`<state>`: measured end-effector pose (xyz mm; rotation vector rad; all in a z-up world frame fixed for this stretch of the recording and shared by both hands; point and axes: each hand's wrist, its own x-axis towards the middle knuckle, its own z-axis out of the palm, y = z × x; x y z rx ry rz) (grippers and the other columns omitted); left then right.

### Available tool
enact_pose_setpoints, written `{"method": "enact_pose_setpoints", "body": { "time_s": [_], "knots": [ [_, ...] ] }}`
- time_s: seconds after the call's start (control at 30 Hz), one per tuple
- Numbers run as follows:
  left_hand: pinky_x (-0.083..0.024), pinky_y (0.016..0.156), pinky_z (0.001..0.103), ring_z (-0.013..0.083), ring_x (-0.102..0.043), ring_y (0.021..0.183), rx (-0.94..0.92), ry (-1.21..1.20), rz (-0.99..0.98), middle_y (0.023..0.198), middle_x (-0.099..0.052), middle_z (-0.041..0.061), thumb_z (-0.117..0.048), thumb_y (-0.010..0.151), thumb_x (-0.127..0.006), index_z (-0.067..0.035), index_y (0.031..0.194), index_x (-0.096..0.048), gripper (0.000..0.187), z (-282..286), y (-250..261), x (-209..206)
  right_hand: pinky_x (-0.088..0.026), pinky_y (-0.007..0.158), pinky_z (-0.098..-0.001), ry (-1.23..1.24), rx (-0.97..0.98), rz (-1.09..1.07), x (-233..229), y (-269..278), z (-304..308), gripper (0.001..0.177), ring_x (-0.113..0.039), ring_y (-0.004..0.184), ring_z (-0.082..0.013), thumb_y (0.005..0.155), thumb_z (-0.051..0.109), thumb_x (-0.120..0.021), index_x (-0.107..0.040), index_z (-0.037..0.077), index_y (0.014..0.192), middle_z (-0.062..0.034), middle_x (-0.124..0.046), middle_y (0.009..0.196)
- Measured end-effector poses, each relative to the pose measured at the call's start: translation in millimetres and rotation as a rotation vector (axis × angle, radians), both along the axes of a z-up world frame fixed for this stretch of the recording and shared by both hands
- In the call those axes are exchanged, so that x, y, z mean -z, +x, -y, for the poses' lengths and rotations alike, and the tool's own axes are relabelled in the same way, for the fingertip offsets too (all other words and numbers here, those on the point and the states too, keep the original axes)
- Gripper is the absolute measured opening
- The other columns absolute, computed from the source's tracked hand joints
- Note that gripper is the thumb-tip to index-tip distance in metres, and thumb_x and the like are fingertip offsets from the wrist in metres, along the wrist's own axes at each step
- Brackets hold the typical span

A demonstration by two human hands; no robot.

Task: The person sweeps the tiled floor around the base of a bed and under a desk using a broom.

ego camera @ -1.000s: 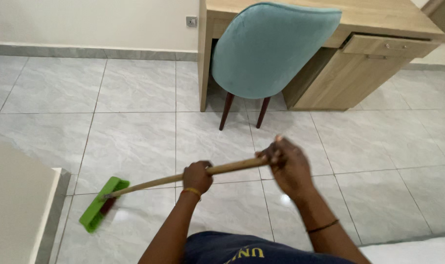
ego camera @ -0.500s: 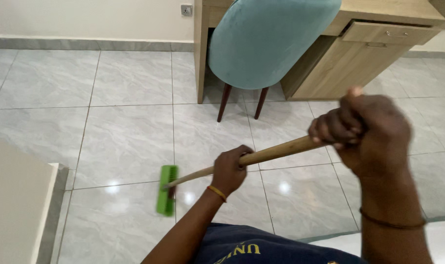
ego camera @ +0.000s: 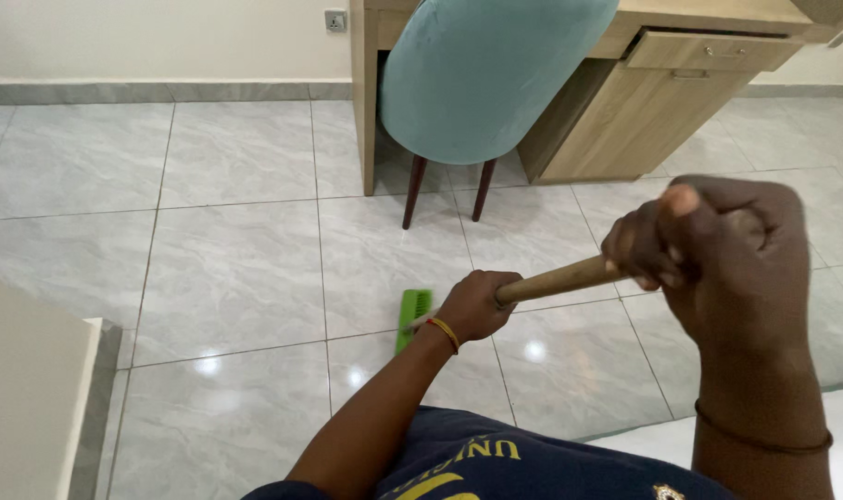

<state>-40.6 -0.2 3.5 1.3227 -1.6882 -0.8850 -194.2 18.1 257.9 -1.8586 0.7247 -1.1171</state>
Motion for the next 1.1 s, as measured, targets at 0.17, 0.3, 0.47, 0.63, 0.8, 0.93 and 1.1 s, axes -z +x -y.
{"method": "enact_pose_setpoints", "body": {
  "time_s": [0.17,0.3,0.47,0.63,0.8,0.93,1.1],
  "knots": [
    [-0.056,0.072,0.046,0.0338,-0.071,0.077,-0.163,0.063,0.147,0.082,-0.075,0.012,-0.018,0.089,-0.065,-0.015,0.096,-0.077,0.014,-11.7,44.1,6.7,-0.055,0.065,-0.0415,0.095,-0.056,0.258,29.3,2.6,29.6,0.044,-0.053,0.053,-0.0171,0.113,0.03,-0.058,-0.05,0.015,0.072,-0.0015,-0.047,0.054],
    [-0.058,0.077,0.046,0.0356,-0.072,0.083,-0.385,0.283,0.277,0.087,-0.076,0.013,-0.023,0.088,-0.068,-0.018,0.095,-0.08,0.015,-40.4,90.2,66.5,-0.06,0.086,-0.0478,0.633,0.025,0.397,116.0,43.9,41.2,0.036,-0.06,0.063,-0.0207,0.104,0.024,-0.059,-0.051,0.014,0.07,-0.0015,-0.052,0.06],
    [-0.058,0.078,0.046,0.0337,-0.072,0.084,-0.467,0.39,0.389,0.087,-0.077,0.011,-0.018,0.082,-0.067,-0.02,0.092,-0.082,0.018,-96.8,125.8,125.1,-0.059,0.091,-0.0504,0.899,0.035,0.35,183.9,68.4,8.9,0.035,-0.055,0.06,-0.0203,0.102,0.015,-0.059,-0.051,0.012,0.068,-0.0014,-0.048,0.058],
    [-0.058,0.069,0.046,0.0323,-0.072,0.073,-0.516,0.396,0.341,0.076,-0.075,0.011,-0.018,0.082,-0.068,-0.021,0.094,-0.078,0.016,-93.8,114.7,93.3,-0.059,0.083,-0.0478,0.799,-0.004,0.294,150.6,63.0,16.6,0.054,-0.051,0.051,-0.0204,0.105,0.021,-0.054,-0.043,0.015,0.053,-0.0009,-0.04,0.048],
    [-0.056,0.061,0.045,0.0339,-0.07,0.065,-0.347,-0.061,0.16,0.071,-0.074,0.011,-0.01,0.082,-0.069,-0.017,0.094,-0.077,0.016,-51.9,74.1,40.1,-0.049,0.056,-0.0407,0.412,-0.03,0.274,56.2,43.2,17.2,0.053,-0.044,0.043,-0.0168,0.106,0.021,-0.056,-0.044,0.014,0.055,-0.0004,-0.038,0.048],
    [-0.056,0.062,0.042,0.0325,-0.07,0.066,-0.201,-0.133,0.012,0.076,-0.075,0.011,-0.008,0.084,-0.067,-0.014,0.096,-0.076,0.016,-12.2,26.3,34.8,-0.046,0.054,-0.035,0.18,0.017,0.106,21.3,26.9,-4.3,0.048,-0.048,0.047,-0.0135,0.106,0.022,-0.058,-0.054,0.01,0.06,-0.0016,-0.045,0.051],
    [-0.059,0.076,0.036,0.0307,-0.071,0.085,0.031,-0.141,-0.143,0.094,-0.076,0.016,-0.007,0.086,-0.07,-0.003,0.098,-0.071,0.013,20.4,1.0,90.2,-0.038,0.045,-0.0343,0.104,-0.072,-0.471,68.9,46.0,-20.1,0.043,-0.044,0.045,-0.0149,0.097,0.028,-0.066,-0.066,0.003,0.063,-0.0051,-0.053,0.047]
  ]
}}
